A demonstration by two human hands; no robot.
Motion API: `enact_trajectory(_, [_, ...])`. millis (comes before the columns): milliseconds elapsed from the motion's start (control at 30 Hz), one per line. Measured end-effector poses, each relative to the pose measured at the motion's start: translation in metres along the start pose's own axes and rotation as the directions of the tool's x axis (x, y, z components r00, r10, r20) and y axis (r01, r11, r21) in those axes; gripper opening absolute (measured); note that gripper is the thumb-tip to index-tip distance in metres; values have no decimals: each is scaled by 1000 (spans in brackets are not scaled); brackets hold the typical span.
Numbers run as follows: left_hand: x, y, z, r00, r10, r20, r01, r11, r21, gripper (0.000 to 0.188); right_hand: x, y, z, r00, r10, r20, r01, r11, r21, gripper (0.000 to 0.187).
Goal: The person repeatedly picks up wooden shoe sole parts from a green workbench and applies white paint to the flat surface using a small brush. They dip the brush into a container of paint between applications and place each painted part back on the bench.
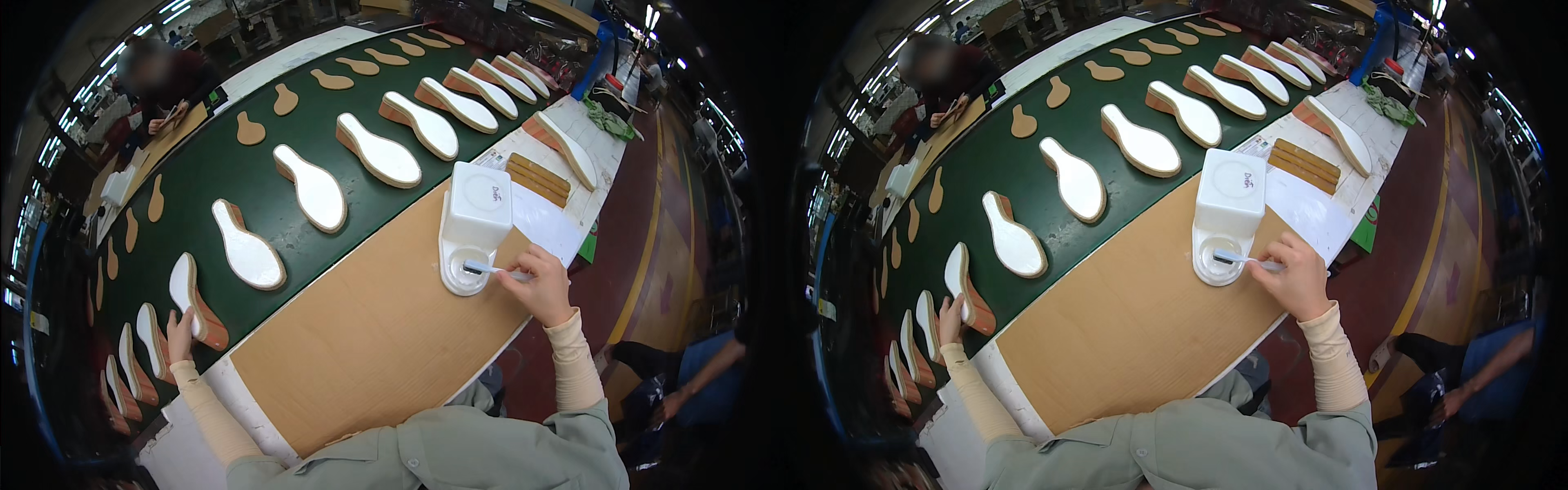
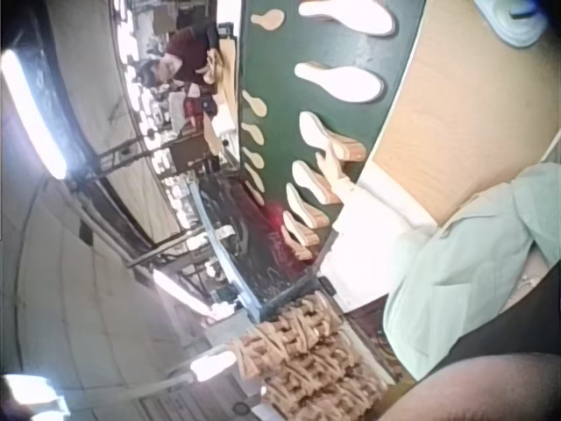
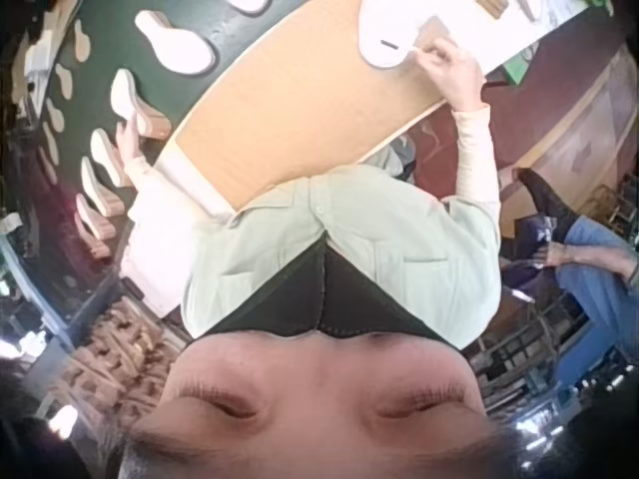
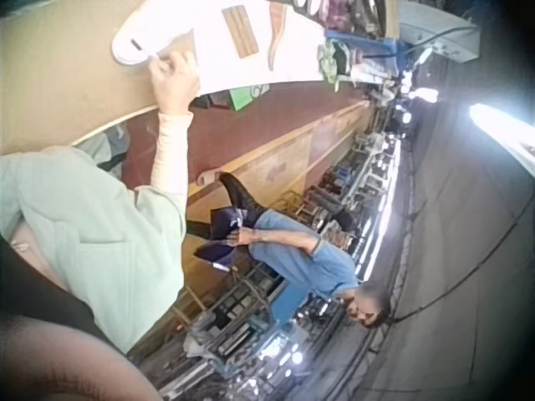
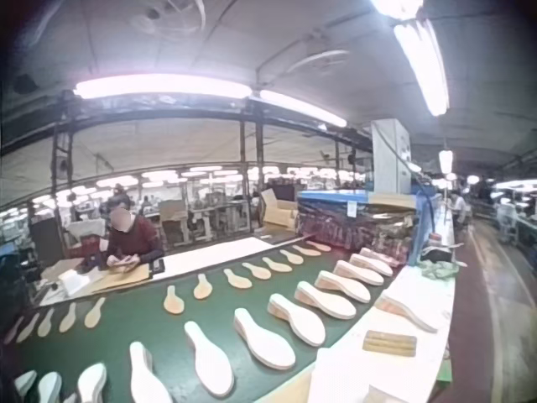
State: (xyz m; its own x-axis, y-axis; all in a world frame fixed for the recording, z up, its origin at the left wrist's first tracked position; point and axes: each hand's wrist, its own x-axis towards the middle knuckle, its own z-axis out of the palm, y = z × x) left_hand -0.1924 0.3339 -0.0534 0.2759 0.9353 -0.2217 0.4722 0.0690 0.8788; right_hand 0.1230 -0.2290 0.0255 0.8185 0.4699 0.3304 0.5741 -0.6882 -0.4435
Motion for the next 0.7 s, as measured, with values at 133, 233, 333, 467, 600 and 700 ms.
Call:
enact_trajectory(133, [-5,16,-3,971,-130,201,137,990,-20,56,2,3,10,999,-45,-15,45,999,14,22])
enact_trajectory(233, [7,13,9,976,-59,209,90,985,-145,45,3,0,14,997,-73,-19,73,997,-28,22])
enact_trajectory(333, [2,18,31,947,178,268,67,706,-705,44,6,1,15,997,-78,25,79,995,-53,21])
enact_trajectory(467, [-34,49,43,855,381,351,61,599,-798,59,21,1,3,951,37,307,-68,994,91,20])
enact_trajectory(600, [-117,103,91,800,450,398,108,544,-832,68,28,9,-4,669,-161,725,-500,624,601,16])
enact_trajectory(700, [-165,114,120,709,538,456,121,544,-830,76,37,-44,-17,660,-222,718,-564,486,668,14])
